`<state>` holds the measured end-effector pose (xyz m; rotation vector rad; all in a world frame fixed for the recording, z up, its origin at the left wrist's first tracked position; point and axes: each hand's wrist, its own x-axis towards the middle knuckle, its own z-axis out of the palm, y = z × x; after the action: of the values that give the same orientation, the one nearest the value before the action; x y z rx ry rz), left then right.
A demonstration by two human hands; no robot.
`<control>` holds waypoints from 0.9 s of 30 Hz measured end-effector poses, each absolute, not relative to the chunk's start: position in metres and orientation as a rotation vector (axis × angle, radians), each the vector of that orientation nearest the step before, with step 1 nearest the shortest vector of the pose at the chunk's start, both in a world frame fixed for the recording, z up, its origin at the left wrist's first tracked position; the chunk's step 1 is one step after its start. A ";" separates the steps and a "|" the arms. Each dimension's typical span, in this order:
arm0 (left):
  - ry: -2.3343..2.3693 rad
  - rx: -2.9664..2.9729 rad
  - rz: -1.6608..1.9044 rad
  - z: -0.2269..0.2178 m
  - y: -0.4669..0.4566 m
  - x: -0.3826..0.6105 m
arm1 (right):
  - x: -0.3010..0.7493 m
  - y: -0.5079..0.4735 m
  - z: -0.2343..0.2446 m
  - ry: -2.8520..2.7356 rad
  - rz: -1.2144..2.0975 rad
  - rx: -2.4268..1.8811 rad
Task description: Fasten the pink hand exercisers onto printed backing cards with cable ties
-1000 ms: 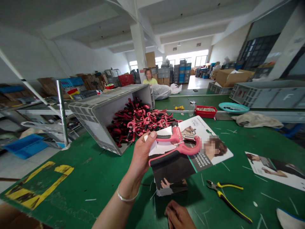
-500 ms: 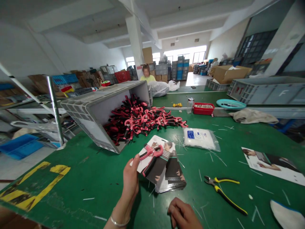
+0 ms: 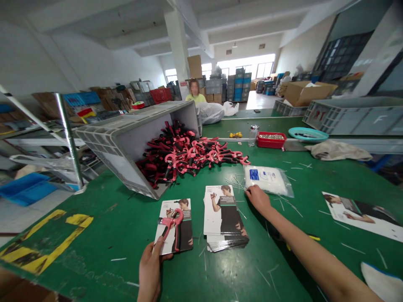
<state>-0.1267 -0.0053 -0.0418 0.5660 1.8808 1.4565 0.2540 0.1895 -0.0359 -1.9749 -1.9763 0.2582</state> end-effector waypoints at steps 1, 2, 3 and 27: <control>1.871 0.598 1.395 -0.045 -0.006 -0.128 | 0.251 0.196 -0.040 -1.970 0.231 -2.016; 1.869 0.621 1.335 -0.047 -0.006 -0.130 | 0.248 0.201 -0.043 -1.966 0.208 -2.049; 1.880 0.644 1.288 -0.050 -0.006 -0.132 | 0.245 0.204 -0.047 -1.966 0.191 -2.075; 1.963 1.881 1.424 -0.083 -0.004 -0.085 | 0.304 0.116 -0.097 -0.513 1.086 -1.092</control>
<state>-0.0855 -0.0043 -0.0834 1.8810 1.9627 1.4238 0.3035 0.1158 -0.0970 -1.0919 -0.5133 1.0865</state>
